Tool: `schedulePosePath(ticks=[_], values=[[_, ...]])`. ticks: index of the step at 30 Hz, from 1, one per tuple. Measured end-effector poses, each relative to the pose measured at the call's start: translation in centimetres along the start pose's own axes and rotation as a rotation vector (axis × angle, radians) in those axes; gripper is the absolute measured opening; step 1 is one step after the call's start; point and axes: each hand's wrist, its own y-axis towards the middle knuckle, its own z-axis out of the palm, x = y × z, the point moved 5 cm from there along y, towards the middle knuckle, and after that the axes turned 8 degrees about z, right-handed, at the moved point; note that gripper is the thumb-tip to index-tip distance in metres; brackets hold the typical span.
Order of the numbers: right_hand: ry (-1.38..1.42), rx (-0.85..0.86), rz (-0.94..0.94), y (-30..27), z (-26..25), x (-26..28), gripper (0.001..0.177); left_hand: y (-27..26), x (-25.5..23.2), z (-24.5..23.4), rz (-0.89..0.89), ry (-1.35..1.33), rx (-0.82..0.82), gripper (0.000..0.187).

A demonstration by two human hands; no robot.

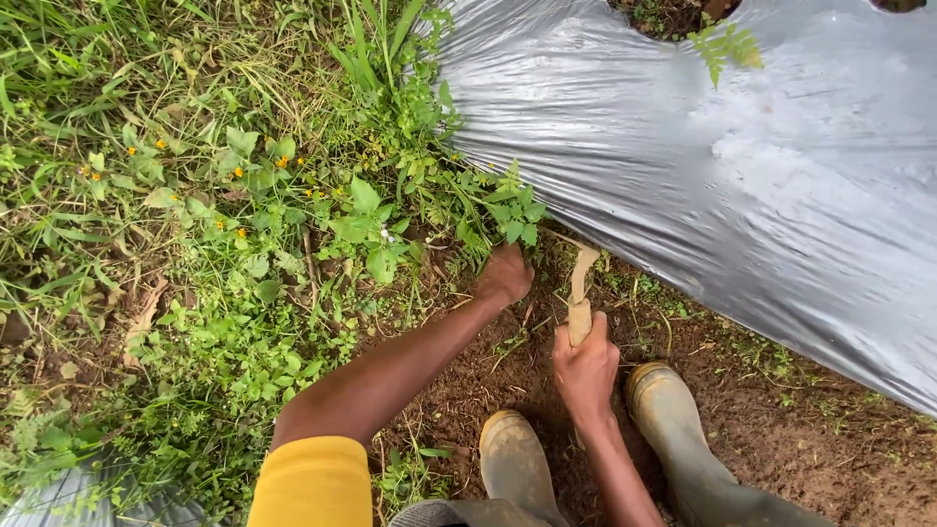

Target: The person uses a hand hoe to remove weeds growing along the edge of a plastic mulch sheet in a garden. They repeatedly scrape the soil and pull out the weeds by hand, clearing the area next to the planted crops.

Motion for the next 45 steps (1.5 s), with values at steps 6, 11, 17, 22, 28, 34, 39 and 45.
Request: schedulePosePath(ticks=[6, 11, 17, 22, 28, 34, 39, 45], values=[[0.018, 0.097, 0.031, 0.2, -0.1, -1.3, 0.014, -4.6, -5.6, -4.9, -0.035, -0.177, 0.025, 0.059], [-0.08, 0.175, 0.09, 0.7, 0.6, -1.2, 0.035, -7.3, -9.4, -8.2, -0.092, -0.335, 0.091, 0.078], [0.088, 0.07, 0.021, 0.1, -1.2, 1.4, 0.02, -3.8, -6.3, -5.5, -0.02, -0.022, 0.174, 0.058], [0.03, 0.153, 0.03, 0.0, 0.0, -0.8, 0.025, -0.8, -1.8, -1.5, 0.008, -0.168, 0.095, 0.054], [0.112, 0.118, 0.045, 0.1, 0.0, 0.9, 0.017, -1.1, -0.7, -2.7, 0.037, -0.086, 0.051, 0.052], [0.069, 0.22, 0.122, 0.0, -0.2, 1.5, 0.031, -1.0, 0.0, -3.1, 0.06, -0.065, 0.046, 0.043], [0.09, 0.155, 0.094, -0.4, -0.1, 1.9, 0.024, -0.6, 1.2, -0.5, 0.011, 0.001, 0.097, 0.042], [0.08, 0.279, 0.168, -0.1, 0.8, 0.6, 0.043, -1.2, 3.6, -0.8, -0.045, 0.059, 0.123, 0.052]])
